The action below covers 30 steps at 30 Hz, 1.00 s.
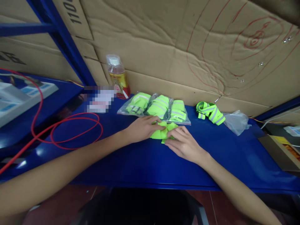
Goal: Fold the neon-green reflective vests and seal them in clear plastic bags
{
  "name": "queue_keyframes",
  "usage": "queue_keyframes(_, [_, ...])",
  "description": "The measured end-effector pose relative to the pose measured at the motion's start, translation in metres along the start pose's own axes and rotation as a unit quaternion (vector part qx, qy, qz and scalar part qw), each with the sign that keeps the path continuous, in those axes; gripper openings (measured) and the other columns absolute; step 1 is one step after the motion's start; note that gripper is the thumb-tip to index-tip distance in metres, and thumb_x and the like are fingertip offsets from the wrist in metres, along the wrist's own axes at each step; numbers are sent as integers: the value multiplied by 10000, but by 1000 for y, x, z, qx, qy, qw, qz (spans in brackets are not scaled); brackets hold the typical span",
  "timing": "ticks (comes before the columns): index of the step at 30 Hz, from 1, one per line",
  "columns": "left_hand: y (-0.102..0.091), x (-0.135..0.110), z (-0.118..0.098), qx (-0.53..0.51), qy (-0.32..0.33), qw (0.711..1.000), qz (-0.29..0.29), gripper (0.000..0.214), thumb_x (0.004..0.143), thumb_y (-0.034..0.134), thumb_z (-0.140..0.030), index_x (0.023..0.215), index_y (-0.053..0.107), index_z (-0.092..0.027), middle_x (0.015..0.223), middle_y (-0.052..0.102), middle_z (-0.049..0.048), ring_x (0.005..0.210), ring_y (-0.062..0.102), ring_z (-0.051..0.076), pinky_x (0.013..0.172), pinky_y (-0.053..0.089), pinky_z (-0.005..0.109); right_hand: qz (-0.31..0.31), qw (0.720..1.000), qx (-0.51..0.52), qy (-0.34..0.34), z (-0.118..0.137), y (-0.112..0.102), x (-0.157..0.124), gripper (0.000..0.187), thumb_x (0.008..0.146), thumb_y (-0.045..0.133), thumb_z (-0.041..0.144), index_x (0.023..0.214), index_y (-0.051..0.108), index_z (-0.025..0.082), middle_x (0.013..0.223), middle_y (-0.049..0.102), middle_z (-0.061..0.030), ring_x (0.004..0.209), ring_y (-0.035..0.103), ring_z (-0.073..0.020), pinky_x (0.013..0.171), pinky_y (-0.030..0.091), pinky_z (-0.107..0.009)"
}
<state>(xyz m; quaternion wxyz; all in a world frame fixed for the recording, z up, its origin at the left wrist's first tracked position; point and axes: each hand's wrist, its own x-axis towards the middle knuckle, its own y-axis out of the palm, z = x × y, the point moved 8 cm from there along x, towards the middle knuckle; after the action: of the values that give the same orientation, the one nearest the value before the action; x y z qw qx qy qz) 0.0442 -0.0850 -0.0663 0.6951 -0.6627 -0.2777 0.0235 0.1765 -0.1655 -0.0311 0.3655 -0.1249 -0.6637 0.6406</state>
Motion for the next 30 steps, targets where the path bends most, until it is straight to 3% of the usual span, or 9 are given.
queue_keyframes(5, [2, 0, 0, 0, -22, 1000, -4, 422, 1016, 550, -59, 1303, 750, -296, 1300, 663, 76, 1095, 705, 222, 931, 590, 343, -50, 984, 164, 40, -2, -10, -5, 110, 1039, 715, 310, 1037, 823, 287, 1326, 687, -103, 1284, 635, -289, 1098, 538, -531])
queue_keyframes(9, [6, -2, -2, 17, -29, 999, 3, 498, 988, 544, -22, 1352, 725, -309, 1328, 643, 76, 1142, 686, 233, 966, 585, 354, -106, 941, 304, 106, -14, -7, -4, 85, 1011, 744, 287, 988, 822, 262, 1399, 659, -114, 1360, 644, -278, 1160, 548, -500])
queue_keyframes(12, [7, -2, -7, 34, -13, 999, -8, 481, 999, 538, -38, 1368, 716, -291, 1311, 653, 89, 1178, 673, 259, 998, 585, 387, -159, 916, 313, 196, -34, 0, -7, 91, 997, 747, 299, 945, 802, 247, 1413, 676, -111, 1329, 681, -274, 1176, 537, -500])
queue_keyframes(16, [2, -1, -12, 5, -15, 999, -29, 377, 1020, 501, -66, 1308, 694, -213, 1176, 708, 96, 1153, 693, 259, 1004, 584, 384, -150, 913, 274, 263, -45, 12, -10, 134, 1018, 685, 319, 931, 750, 240, 1343, 749, -111, 1267, 728, -280, 1115, 560, -475])
queue_keyframes(21, [-5, -3, -8, -6, -86, 995, -40, 254, 1004, 498, -70, 1147, 663, -199, 1222, 753, 71, 1018, 746, 216, 736, 568, 293, -158, 939, 216, 216, -36, 4, -9, 101, 1032, 640, 245, 1010, 738, 244, 1171, 789, -83, 1109, 770, -247, 999, 605, -395])
queue_keyframes(25, [-10, -8, -15, 11, -45, 994, -98, 245, 1012, 512, -74, 1000, 713, -213, 1390, 725, 43, 877, 759, 150, 645, 522, 253, -129, 971, 127, 158, -25, 3, -8, 173, 1080, 589, 211, 1085, 758, 243, 1179, 761, -85, 1136, 749, -235, 994, 620, -373])
queue_keyframes(30, [-17, -17, -16, -16, 21, 984, -176, 265, 1015, 530, -77, 946, 755, -197, 1319, 785, 52, 936, 800, 166, 728, 578, 251, -117, 989, -31, 80, -16, 6, -14, 200, 1098, 605, 265, 1123, 799, 220, 1205, 775, -113, 1118, 776, -264, 936, 673, -384])
